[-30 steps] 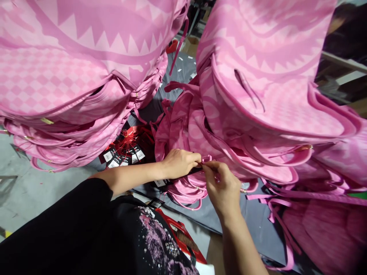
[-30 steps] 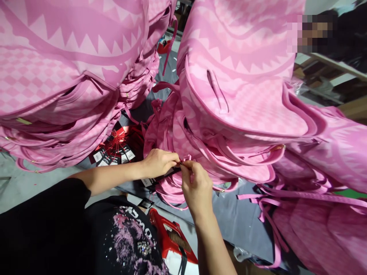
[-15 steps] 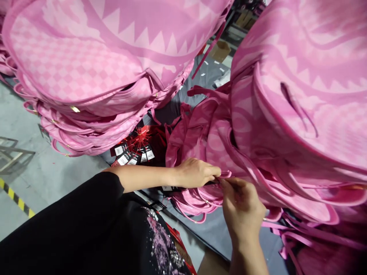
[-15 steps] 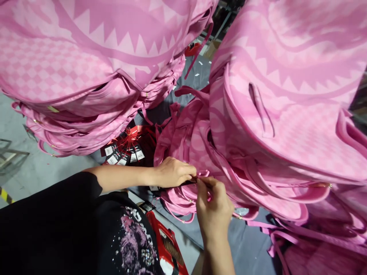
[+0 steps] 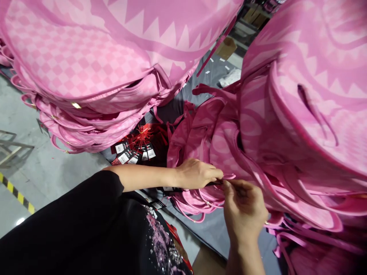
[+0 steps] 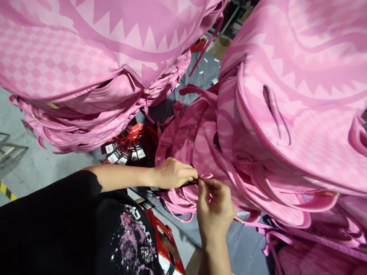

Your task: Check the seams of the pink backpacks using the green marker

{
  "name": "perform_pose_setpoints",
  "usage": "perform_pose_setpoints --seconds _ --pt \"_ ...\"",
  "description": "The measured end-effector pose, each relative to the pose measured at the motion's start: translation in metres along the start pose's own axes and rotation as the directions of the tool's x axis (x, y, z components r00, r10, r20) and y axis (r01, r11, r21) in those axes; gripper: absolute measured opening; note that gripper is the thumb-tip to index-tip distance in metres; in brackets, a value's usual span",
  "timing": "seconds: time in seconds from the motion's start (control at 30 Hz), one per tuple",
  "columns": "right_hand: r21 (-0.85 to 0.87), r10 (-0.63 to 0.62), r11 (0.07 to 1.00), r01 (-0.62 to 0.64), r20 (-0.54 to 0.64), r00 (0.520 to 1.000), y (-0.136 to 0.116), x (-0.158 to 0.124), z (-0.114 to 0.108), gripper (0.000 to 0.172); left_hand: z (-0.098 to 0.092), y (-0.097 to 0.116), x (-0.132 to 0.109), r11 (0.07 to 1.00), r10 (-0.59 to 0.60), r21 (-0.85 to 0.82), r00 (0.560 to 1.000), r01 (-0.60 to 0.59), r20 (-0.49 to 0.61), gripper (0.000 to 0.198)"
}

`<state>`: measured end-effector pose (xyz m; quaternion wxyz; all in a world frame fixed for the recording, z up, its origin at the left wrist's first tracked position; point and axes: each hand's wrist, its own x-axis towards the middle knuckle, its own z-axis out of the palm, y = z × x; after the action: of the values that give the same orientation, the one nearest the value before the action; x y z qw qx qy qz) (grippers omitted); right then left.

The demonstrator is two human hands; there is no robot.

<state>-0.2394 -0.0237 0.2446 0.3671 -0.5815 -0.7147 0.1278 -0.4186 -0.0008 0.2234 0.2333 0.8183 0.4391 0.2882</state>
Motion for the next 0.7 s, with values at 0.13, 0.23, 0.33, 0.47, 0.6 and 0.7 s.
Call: perform_pose_setpoints --seconds 0.13,0.23,0.33,0.47,0.6,0.7 --pt "0.065 0.052 0.997 -0.049 -0.043 0.998 -0.003 0.0 0.004 0.035 0.003 -0.004 -0.001 0.999 0.037 -0.005 0.998 -0.037 -0.045 0.017" --pt "0.107 0.088 0.991 -0.082 -0.052 0.995 -0.005 0.0 0.005 0.036 0.008 -0.005 0.001 0.997 0.072 -0.038 0.997 -0.074 -0.039 0.018" --pt "-0.027 0.051 0.998 -0.051 -0.024 0.998 -0.013 0.001 0.001 0.033 0.014 -0.005 0.002 0.999 0.049 -0.02 0.995 -0.05 -0.083 0.02" --pt "-0.425 -0.143 0.895 0.136 0.017 0.99 -0.042 0.003 -0.005 0.041 0.014 -0.036 -0.016 0.979 -0.132 -0.191 0.942 0.075 -0.308 0.029" --pt "-0.474 -0.215 0.844 0.249 0.125 0.969 -0.077 0.012 0.048 0.033 0.007 -0.118 -0.074 0.762 -0.626 -0.327 0.507 0.559 -0.592 0.031" --pt "-0.422 -0.05 0.837 0.35 0.577 0.815 -0.092 0.033 0.141 0.035 0.005 -0.178 -0.117 0.575 -0.743 -0.392 0.257 0.718 -0.618 0.039"
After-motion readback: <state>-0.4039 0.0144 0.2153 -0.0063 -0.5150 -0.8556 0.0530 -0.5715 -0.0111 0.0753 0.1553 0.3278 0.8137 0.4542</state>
